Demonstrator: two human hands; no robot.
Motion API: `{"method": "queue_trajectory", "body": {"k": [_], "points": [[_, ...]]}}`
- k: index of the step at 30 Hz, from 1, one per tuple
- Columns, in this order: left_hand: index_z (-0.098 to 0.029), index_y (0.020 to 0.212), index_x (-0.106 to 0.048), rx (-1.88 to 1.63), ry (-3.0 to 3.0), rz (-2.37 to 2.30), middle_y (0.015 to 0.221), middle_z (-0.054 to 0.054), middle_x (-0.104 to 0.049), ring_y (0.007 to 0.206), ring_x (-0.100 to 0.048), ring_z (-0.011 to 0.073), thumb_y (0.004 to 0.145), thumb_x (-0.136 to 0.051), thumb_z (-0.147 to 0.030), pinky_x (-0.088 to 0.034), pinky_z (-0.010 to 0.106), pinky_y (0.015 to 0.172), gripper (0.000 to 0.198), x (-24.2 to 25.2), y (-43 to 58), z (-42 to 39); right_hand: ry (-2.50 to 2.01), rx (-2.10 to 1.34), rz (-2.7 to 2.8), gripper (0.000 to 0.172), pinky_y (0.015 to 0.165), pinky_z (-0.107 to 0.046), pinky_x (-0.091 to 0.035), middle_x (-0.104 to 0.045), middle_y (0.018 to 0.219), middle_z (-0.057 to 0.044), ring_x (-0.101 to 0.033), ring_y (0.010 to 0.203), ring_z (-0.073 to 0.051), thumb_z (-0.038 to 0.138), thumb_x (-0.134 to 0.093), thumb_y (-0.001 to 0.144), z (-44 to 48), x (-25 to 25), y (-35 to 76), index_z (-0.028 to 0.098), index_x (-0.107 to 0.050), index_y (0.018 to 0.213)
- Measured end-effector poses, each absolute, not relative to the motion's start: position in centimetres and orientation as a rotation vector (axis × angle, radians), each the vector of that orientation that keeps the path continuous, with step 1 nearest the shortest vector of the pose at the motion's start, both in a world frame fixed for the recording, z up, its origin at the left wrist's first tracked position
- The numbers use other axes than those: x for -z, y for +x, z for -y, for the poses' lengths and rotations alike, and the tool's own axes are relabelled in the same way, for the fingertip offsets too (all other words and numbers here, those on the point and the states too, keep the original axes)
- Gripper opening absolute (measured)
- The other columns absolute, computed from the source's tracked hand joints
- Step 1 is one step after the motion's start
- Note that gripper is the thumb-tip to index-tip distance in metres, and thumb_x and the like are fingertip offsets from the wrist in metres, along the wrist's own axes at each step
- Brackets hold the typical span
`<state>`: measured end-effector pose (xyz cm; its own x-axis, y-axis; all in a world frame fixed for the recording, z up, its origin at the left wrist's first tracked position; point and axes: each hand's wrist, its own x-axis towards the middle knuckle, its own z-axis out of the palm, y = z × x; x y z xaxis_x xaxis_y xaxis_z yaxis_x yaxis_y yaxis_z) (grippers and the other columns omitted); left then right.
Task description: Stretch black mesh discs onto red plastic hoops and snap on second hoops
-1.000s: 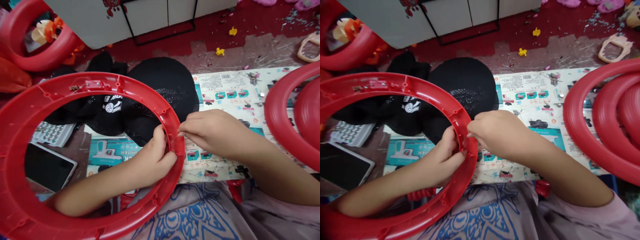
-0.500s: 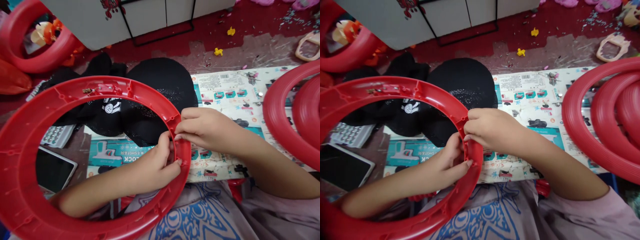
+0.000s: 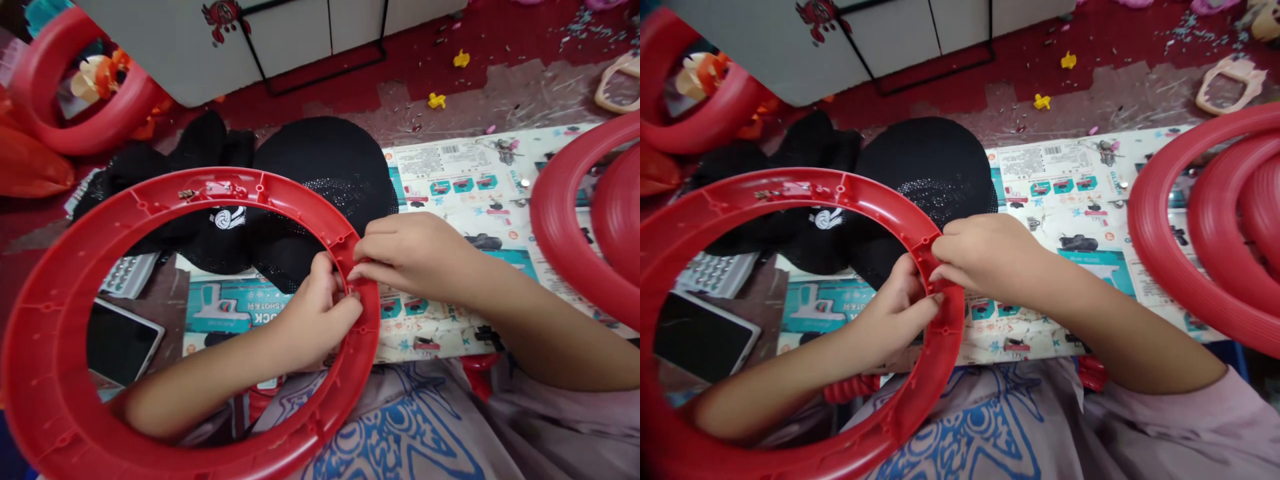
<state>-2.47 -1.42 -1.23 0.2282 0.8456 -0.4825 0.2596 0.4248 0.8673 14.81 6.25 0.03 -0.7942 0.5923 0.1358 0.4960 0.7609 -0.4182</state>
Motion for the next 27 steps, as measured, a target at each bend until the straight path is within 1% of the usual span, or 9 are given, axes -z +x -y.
{"method": "queue_trajectory", "body": {"k": [3, 6, 8, 12, 18, 20, 24, 27], "points": [[-0.02, 0.1, -0.038, -0.413, 1.298, -1.355, 0.091, 0.002, -0.054, 0.085, -0.057, 0.0192, 0.076, -0.051, -0.023, -0.048, 0.033, 0.071, 0.028, 1.0, -3.3, 1.2, -0.776, -0.542, 2.681, 0.023, 0.06, -0.025, -0.033, -0.062, 0.073, -0.004, -0.052, 0.066, -0.014, 0.025, -0.051, 0.092, -6.7, -0.1, 15.3, 0.015, -0.07, 0.084], [-0.021, 0.098, -0.036, -0.259, 1.36, -1.35, 0.09, 0.002, -0.052, 0.084, -0.056, 0.021, 0.076, -0.049, -0.023, -0.047, 0.035, 0.07, 0.026, 0.5, -3.6, 1.0, -0.581, -0.572, 2.621, 0.026, 0.063, -0.026, -0.039, -0.063, 0.081, -0.007, -0.055, 0.072, -0.015, 0.02, -0.044, 0.094, -7.0, 0.1, 15.5, 0.014, -0.069, 0.088], [-0.02, 0.1, -0.034, -0.192, 1.372, -1.322, 0.091, 0.003, -0.052, 0.084, -0.056, 0.0219, 0.075, -0.047, -0.022, -0.047, 0.037, 0.071, 0.027, 0.2, -3.5, 1.0, -0.498, -0.534, 2.557, 0.026, 0.065, -0.026, -0.042, -0.063, 0.084, -0.008, -0.055, 0.074, -0.015, 0.019, -0.044, 0.094, -6.9, 0.2, 15.3, 0.013, -0.068, 0.088], [-0.02, 0.101, -0.034, -0.143, 1.397, -1.278, 0.098, 0.005, -0.052, 0.089, -0.056, 0.0235, 0.077, -0.047, -0.024, -0.047, 0.04, 0.075, 0.028, -0.2, -3.2, 1.2, -0.454, -0.456, 2.488, 0.024, 0.064, -0.025, -0.044, -0.061, 0.08, -0.007, -0.053, 0.073, -0.015, 0.018, -0.047, 0.092, -6.5, 0.5, 14.9, 0.013, -0.068, 0.082], [-0.019, 0.101, -0.032, -0.086, 1.42, -1.224, 0.085, 0.002, -0.05, 0.074, -0.054, 0.02, 0.079, -0.046, -0.028, -0.045, 0.035, 0.063, 0.027, -0.2, -3.1, 1.4, -0.455, -0.534, 2.526, 0.023, 0.066, -0.027, -0.044, -0.062, 0.08, -0.008, -0.054, 0.076, -0.016, 0.017, -0.049, 0.091, -6.7, 0.5, 14.9, 0.012, -0.067, 0.078], [-0.018, 0.104, -0.033, -0.09, 1.426, -1.209, 0.085, 0.003, -0.051, 0.073, -0.054, 0.0201, 0.081, -0.045, -0.03, -0.046, 0.036, 0.063, 0.029, -0.1, -3.1, 1.4, -0.485, -0.555, 2.553, 0.022, 0.066, -0.027, -0.043, -0.061, 0.078, -0.008, -0.053, 0.074, -0.016, 0.018, -0.051, 0.091, -6.8, 0.5, 15.0, 0.012, -0.067, 0.077], [-0.015, 0.115, -0.033, -0.123, 1.407, -1.198, 0.088, 0.005, -0.053, 0.076, -0.057, 0.0219, 0.083, -0.046, -0.029, -0.048, 0.038, 0.066, 0.038, 0.2, -3.2, 1.4, -0.546, -0.481, 2.594, 0.025, 0.063, -0.027, -0.039, -0.058, 0.074, -0.006, -0.05, 0.07, -0.015, 0.019, -0.05, 0.091, -6.7, 0.6, 15.0, 0.013, -0.066, 0.072], [-0.019, 0.13, -0.024, -0.241, 1.332, -1.157, 0.099, 0.007, -0.057, 0.084, -0.06, 0.0207, 0.086, -0.049, -0.025, -0.05, 0.036, 0.071, 0.051, 0.4, -3.1, 1.7, -0.534, -0.426, 2.594, 0.028, 0.062, -0.027, -0.036, -0.057, 0.071, -0.005, -0.048, 0.068, -0.015, 0.02, -0.048, 0.092, -6.7, 0.5, 14.9, 0.014, -0.065, 0.07]]}}
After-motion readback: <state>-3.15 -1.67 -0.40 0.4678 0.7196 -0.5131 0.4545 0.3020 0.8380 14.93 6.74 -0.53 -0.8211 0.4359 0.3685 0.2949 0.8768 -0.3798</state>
